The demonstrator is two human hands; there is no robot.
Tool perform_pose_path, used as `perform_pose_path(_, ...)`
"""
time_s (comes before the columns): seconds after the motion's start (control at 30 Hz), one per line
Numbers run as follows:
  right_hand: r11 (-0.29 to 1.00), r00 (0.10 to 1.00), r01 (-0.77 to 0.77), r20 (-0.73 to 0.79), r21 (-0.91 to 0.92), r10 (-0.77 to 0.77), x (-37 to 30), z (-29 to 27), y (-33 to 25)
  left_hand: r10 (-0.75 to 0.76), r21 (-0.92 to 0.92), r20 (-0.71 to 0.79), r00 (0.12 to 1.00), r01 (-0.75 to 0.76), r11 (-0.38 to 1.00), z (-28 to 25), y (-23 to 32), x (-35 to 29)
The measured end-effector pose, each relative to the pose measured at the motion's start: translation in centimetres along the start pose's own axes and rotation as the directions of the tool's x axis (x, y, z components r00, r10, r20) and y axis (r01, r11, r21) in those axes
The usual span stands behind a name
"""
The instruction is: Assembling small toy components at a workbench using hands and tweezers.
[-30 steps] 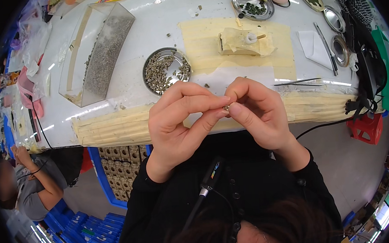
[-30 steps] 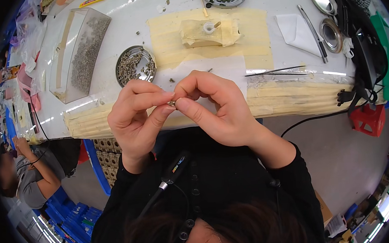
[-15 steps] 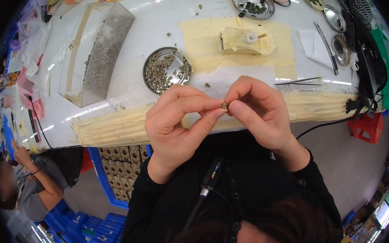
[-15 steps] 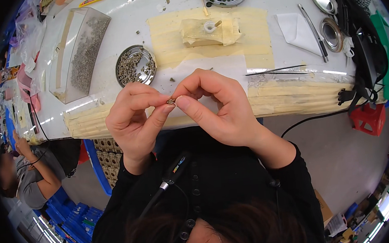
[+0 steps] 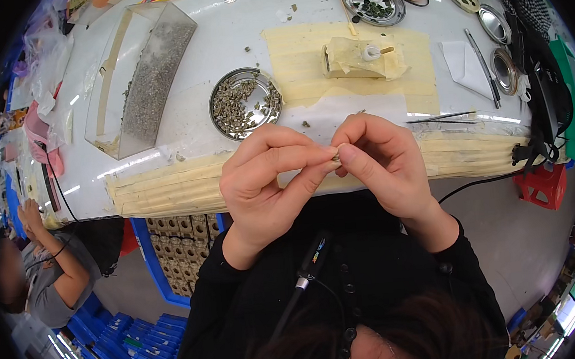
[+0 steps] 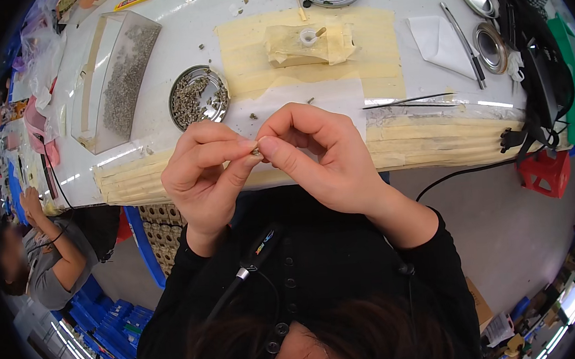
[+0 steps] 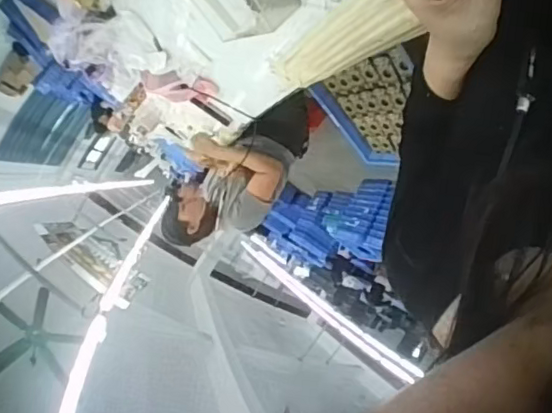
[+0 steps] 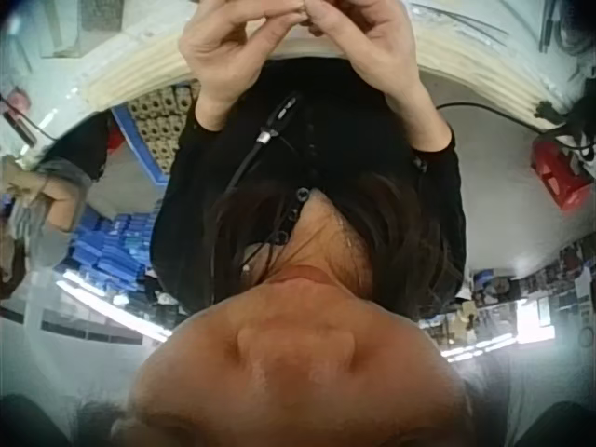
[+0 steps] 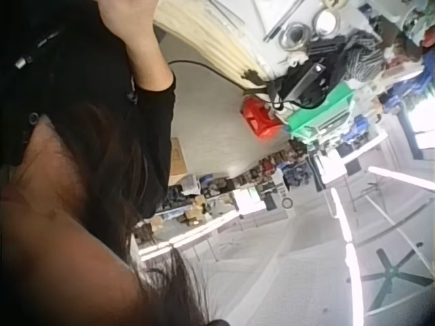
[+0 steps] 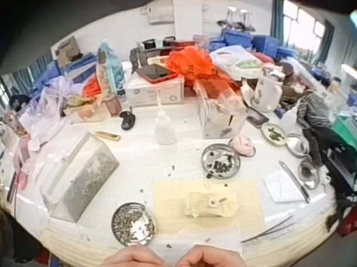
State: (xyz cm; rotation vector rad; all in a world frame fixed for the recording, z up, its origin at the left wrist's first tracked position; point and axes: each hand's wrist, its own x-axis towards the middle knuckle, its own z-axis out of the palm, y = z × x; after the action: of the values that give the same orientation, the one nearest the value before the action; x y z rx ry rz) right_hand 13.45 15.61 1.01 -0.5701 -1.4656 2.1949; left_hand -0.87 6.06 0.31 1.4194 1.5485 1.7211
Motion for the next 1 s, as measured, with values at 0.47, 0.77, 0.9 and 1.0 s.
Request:
perform_pose_path(0.47, 0.992, 1.0, -0.023, 0.011, 0.127, 0.022, 0.06, -0.17, 0.39, 0.055, 0.122, -0.021, 0.998, -0.052, 0.991, -0.02, 0.39, 0.07)
perform_pose_path(0.77, 0.995, 0.999, -0.037, 0.015, 0.094, 0.035, 0.09, -0.03, 0.23, 0.014, 0.07, -0.038, 0.999, -0.011, 0.997, 0.2, 0.51, 0.04)
perform_pose_path(0.9, 0.995, 0.999, -0.041, 0.021, 0.086, 0.039, 0.1, -0.1, 0.28, 0.038, 0.068, -0.046, 0.998, -0.035, 0.997, 0.27, 0.08, -0.1)
perform_pose_path(1.0, 0.995, 0.999, -0.042, 0.024, 0.089, 0.04, 0.12, -0.11, 0.33, 0.004, 0.037, -0.019, 1.0, -0.004, 0.999, 0.27, 0.33, -0.25)
